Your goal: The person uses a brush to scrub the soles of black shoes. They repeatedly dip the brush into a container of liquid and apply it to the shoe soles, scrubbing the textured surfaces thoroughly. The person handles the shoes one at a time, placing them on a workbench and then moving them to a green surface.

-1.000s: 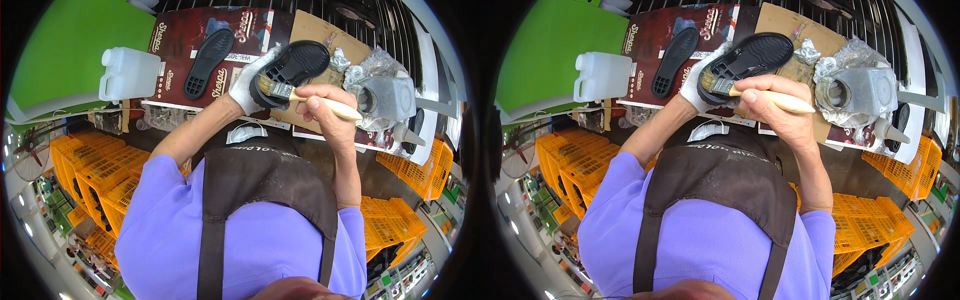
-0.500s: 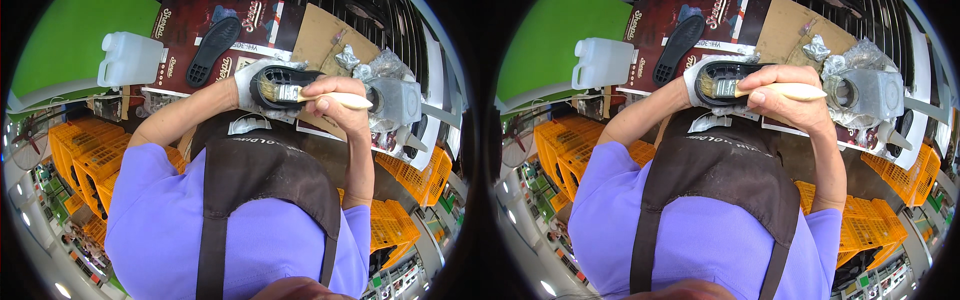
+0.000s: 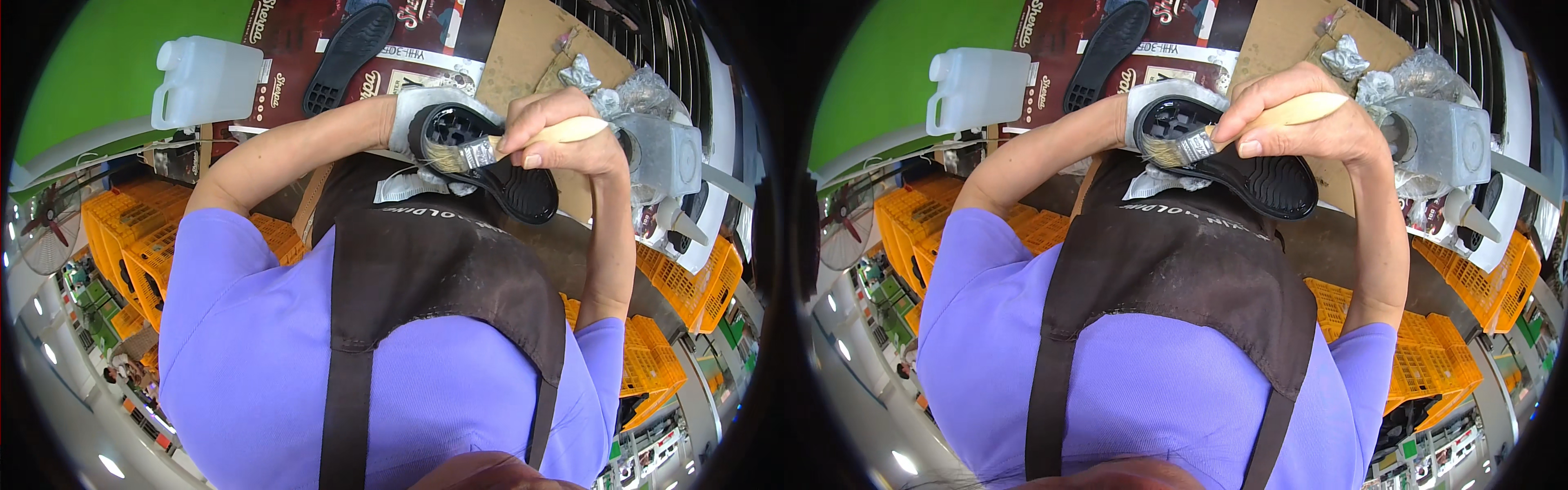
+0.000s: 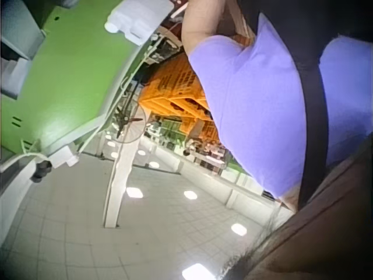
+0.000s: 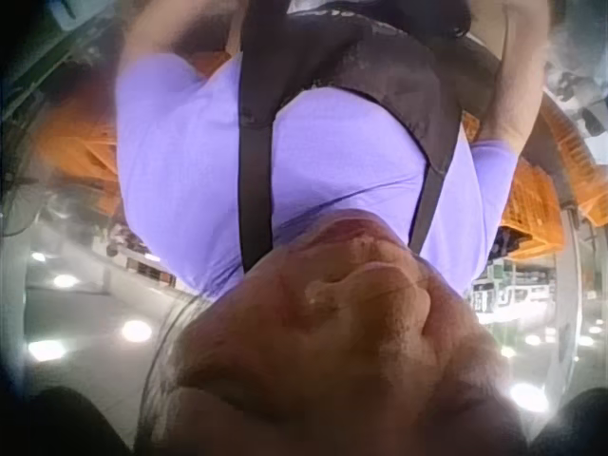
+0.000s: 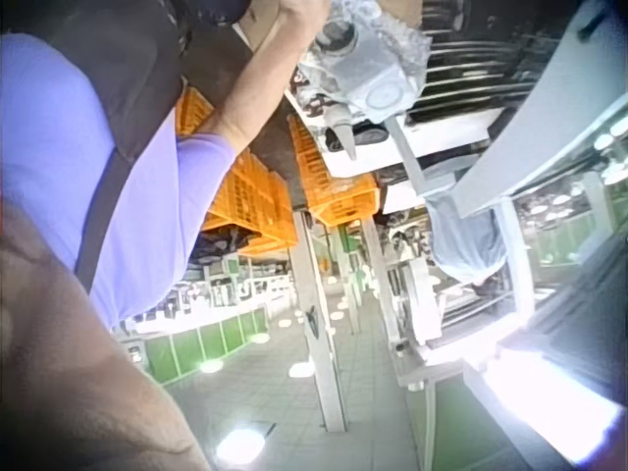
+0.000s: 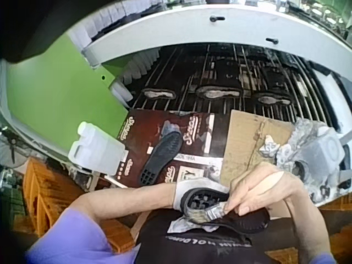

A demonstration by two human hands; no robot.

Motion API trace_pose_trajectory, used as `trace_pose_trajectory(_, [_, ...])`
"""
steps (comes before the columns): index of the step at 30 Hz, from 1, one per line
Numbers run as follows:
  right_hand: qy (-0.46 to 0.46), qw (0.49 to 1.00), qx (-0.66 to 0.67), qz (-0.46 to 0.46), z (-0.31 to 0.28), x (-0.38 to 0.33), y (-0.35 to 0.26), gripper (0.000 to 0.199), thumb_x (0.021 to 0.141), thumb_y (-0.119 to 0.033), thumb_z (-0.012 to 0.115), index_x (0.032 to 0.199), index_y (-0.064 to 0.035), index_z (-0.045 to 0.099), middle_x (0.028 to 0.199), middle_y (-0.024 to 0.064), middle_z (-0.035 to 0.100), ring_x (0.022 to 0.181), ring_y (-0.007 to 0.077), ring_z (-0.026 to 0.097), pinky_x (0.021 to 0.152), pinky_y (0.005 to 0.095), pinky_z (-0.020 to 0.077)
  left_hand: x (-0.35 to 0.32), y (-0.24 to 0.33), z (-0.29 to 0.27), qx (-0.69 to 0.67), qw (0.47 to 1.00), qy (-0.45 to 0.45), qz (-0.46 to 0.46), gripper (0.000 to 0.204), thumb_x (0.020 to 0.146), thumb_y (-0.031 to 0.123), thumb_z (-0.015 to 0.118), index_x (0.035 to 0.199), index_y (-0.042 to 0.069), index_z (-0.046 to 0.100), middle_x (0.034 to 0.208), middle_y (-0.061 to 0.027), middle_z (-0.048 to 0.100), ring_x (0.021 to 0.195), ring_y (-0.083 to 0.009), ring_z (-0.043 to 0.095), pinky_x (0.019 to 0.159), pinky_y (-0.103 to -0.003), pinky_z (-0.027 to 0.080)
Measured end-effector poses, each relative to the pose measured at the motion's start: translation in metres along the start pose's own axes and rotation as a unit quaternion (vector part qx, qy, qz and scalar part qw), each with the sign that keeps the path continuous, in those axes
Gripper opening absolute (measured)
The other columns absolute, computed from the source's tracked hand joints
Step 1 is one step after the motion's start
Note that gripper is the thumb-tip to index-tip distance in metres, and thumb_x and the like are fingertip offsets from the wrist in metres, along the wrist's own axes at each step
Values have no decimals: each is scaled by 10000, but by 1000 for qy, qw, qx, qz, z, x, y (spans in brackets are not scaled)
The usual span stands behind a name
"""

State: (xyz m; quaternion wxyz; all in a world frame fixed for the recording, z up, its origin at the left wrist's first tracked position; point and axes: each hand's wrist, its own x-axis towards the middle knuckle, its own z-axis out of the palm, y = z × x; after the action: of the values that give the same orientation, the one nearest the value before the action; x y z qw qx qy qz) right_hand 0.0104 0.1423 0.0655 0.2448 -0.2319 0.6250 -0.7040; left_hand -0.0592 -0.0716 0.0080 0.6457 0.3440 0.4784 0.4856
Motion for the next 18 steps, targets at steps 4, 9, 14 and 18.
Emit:
trace_pose_trajectory(4, [-31, 999, -16, 5, -9, -3, 0, 190, 700, -71, 717, 871, 6, 686, 839, 111, 668, 792, 184, 614, 715, 288, 480, 3, -2, -3, -146, 987, 12, -68, 338, 896, 49, 442, 1228, -8, 477, 1074, -99, 613, 894, -127, 609, 786, -258, 506])
trace_pose_trajectory(9, [-20, 996, -81, 32, -21, -24, -11, 165, 707, -65, 700, 851, 13, 684, 783, 103, 644, 743, 175, 582, 660, 290, 460, 3, -2, -12, -431, 895, 3, -114, 370, 910, 128, 429, 1260, 11, 450, 1105, -137, 595, 886, -176, 621, 767, -318, 528])
trace_pose_trajectory(14, [192, 974, -74, -98, -26, -64, -24, 201, 779, -142, 639, 880, 32, 649, 738, 107, 603, 662, 150, 541, 578, 241, 431, 5, 30, 5, -368, 926, 86, 14, 460, 914, 445, 426, 1105, 40, 533, 958, -139, 623, 764, -223, 630, 697, -336, 528])
trace_pose_trajectory(18, [380, 895, 33, -232, -1, -65, -6, 321, 862, -239, 579, 988, 56, 592, 736, 134, 606, 602, 143, 556, 534, 218, 459, 22, 4, 0, -407, 868, 145, 245, 343, 883, 303, 529, 1094, 33, 531, 1003, -76, 584, 911, -161, 559, 748, -307, 489])
